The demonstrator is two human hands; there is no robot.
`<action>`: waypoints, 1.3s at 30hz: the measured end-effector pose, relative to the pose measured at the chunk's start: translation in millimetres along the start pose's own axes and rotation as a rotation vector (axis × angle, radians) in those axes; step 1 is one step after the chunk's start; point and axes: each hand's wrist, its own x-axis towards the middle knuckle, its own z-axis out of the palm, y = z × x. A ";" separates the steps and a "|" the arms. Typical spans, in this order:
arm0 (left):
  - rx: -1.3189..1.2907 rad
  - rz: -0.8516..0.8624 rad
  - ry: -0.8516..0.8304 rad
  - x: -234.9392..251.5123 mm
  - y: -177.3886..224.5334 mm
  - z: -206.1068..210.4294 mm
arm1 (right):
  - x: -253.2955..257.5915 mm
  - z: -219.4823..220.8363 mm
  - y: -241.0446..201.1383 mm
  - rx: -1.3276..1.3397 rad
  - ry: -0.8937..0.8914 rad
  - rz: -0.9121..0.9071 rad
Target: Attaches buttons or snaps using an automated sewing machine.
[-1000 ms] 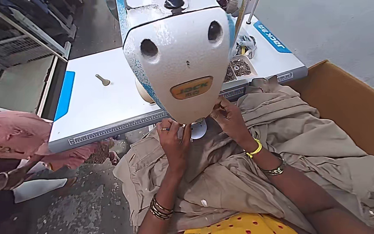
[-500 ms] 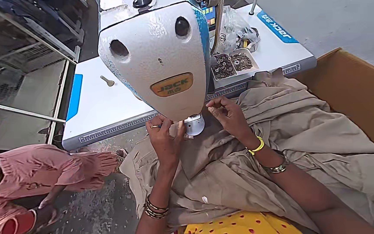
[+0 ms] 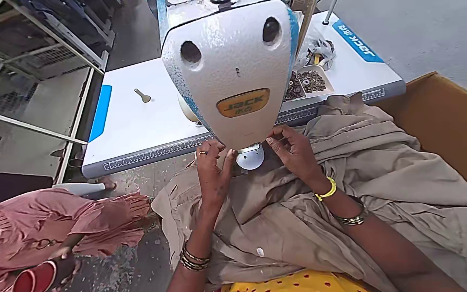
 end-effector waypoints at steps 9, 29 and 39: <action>0.048 0.082 0.081 -0.5 3.2 8.0 | 19.8 10.0 -15.2 -0.114 0.005 -0.181; 0.018 0.077 0.107 -11.0 9.2 3.7 | 16.0 4.8 -28.6 0.289 -0.185 0.202; -0.003 0.072 0.105 -9.5 14.4 2.4 | 11.5 11.0 -28.1 0.125 -0.136 0.156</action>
